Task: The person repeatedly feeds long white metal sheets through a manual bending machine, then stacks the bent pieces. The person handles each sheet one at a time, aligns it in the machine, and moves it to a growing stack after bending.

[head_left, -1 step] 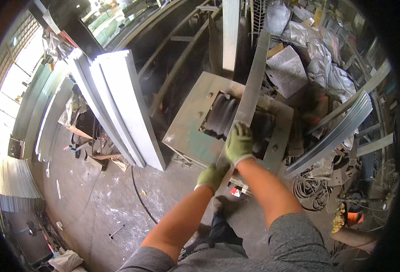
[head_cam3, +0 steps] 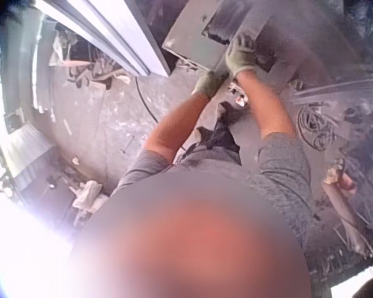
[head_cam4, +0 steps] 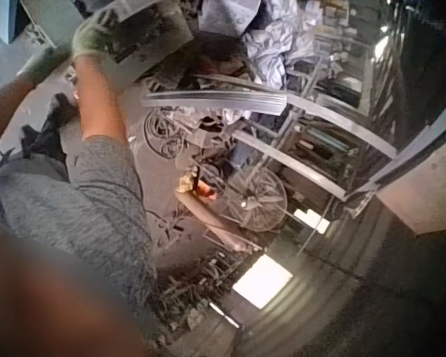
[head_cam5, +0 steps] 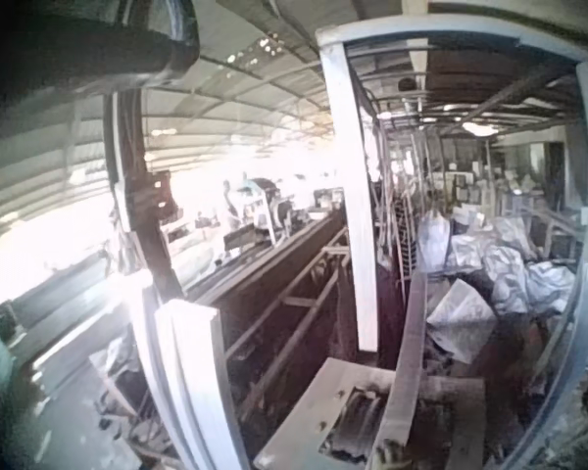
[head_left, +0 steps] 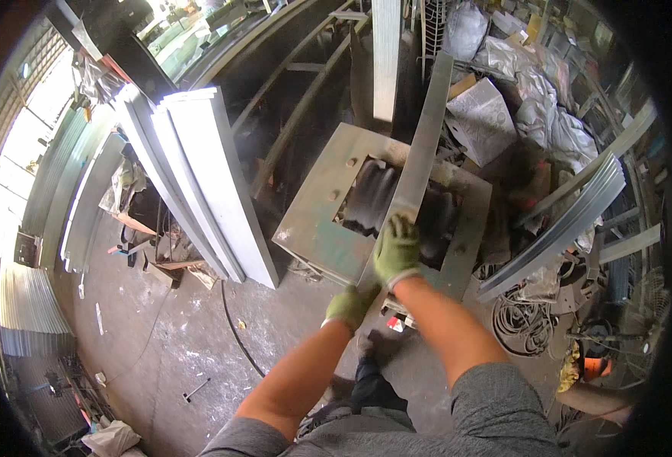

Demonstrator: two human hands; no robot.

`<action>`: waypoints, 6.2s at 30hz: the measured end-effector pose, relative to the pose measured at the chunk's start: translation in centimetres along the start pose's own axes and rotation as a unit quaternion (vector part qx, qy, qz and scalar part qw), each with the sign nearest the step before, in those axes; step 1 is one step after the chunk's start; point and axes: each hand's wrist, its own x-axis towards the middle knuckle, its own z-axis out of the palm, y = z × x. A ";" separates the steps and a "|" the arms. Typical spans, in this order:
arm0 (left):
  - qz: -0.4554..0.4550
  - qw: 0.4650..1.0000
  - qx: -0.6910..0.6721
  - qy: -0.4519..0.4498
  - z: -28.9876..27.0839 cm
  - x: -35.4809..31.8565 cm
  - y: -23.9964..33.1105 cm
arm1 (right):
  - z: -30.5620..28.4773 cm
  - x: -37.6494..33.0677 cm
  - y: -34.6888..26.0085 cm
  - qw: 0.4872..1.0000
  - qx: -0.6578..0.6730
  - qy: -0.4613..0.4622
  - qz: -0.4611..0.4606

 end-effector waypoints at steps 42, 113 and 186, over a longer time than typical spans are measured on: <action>-0.168 0.977 -0.115 -0.067 6.9 -26.8 -20.1 | 0.8 -17.4 -10.3 0.988 0.014 0.020 -0.156; -0.245 0.955 -0.156 -0.067 10.5 -63.6 -46.2 | -3.7 -39.7 -31.8 0.833 0.098 -0.355 -0.412; -0.233 0.972 -0.016 -0.039 16.2 -65.0 -45.6 | -7.4 -36.1 -18.6 0.919 0.243 -0.154 -0.271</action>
